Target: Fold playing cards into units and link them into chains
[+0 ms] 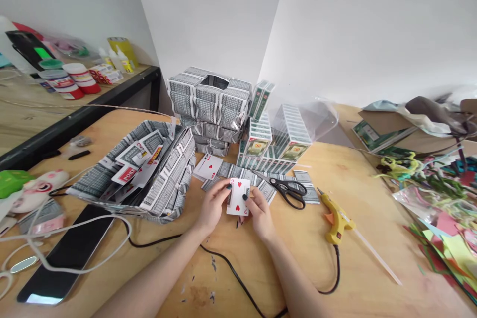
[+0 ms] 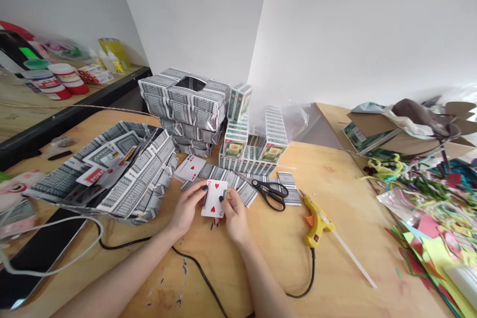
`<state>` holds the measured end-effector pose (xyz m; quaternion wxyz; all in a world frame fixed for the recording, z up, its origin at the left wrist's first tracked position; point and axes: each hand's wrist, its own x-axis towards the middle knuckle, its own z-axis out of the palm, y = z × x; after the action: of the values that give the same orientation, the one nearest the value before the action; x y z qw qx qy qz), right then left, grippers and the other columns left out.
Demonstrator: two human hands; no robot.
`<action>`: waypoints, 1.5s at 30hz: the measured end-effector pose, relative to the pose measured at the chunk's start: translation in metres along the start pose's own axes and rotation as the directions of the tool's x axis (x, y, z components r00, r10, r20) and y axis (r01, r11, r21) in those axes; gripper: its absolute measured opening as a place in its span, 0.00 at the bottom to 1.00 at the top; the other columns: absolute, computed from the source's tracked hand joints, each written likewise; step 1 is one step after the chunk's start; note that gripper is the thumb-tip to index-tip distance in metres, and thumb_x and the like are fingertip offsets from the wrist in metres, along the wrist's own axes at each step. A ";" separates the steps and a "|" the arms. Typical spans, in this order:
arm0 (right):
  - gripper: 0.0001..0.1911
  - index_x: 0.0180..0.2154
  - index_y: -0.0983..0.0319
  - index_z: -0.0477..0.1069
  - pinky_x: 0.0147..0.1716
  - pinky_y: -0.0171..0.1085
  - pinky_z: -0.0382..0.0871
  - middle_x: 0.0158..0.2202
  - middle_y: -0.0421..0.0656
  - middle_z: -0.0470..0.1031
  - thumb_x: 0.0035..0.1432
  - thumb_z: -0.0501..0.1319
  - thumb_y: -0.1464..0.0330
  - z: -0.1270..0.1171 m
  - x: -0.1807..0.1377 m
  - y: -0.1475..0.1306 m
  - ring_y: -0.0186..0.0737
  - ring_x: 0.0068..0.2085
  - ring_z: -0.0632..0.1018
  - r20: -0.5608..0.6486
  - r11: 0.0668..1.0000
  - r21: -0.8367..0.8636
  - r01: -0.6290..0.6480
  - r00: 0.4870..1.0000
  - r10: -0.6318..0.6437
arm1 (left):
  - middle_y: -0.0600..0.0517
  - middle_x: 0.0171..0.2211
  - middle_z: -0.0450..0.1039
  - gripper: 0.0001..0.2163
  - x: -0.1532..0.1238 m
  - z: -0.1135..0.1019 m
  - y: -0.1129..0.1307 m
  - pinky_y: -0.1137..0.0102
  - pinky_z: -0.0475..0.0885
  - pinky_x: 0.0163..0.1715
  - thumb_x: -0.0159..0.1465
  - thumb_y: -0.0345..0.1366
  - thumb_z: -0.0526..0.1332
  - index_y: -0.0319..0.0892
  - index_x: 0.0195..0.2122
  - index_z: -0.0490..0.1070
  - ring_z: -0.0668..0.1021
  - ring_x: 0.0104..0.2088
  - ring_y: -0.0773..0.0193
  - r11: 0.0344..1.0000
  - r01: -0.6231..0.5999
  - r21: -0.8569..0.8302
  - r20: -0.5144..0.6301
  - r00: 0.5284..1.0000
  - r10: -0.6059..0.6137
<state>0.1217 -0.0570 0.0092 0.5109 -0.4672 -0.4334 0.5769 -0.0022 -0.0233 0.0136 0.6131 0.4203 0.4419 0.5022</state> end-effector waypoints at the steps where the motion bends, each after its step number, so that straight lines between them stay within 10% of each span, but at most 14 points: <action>1: 0.14 0.38 0.59 0.59 0.13 0.31 0.61 0.15 0.32 0.64 0.55 0.54 0.56 0.000 0.000 0.000 0.32 0.13 0.65 0.001 1.000 0.009 -0.004 1.000 0.004 | 0.51 0.36 0.74 0.13 0.000 0.000 0.000 0.73 0.68 0.29 0.53 0.39 0.59 0.41 0.39 0.72 0.74 0.33 0.64 0.999 -0.005 0.036 -0.002 1.000 0.005; 11: 0.13 0.28 0.61 0.66 0.27 0.33 0.63 0.25 0.38 0.66 0.56 0.52 0.59 -0.004 0.003 0.004 0.35 0.27 0.67 -0.162 0.943 -0.311 0.116 0.972 -0.173 | 0.52 0.29 0.74 0.15 0.002 -0.007 -0.003 0.72 0.68 0.30 0.52 0.36 0.59 0.39 0.41 0.73 0.73 0.29 0.65 0.984 -0.019 0.177 -0.003 1.000 0.020; 45: 0.06 0.33 0.58 0.62 0.17 0.29 0.54 0.20 0.32 0.61 0.54 0.55 0.63 0.005 -0.001 0.008 0.30 0.19 0.60 -0.139 0.989 0.143 -0.042 0.988 0.062 | 0.54 0.27 0.73 0.07 -0.003 -0.005 -0.001 0.77 0.65 0.25 0.53 0.33 0.57 0.40 0.29 0.73 0.71 0.26 0.69 0.993 -0.030 0.111 -0.017 0.999 0.032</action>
<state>0.1154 -0.0586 0.0029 0.5566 -0.4818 -0.3420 0.5841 -0.0076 -0.0264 0.0116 0.5769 0.4559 0.4679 0.4904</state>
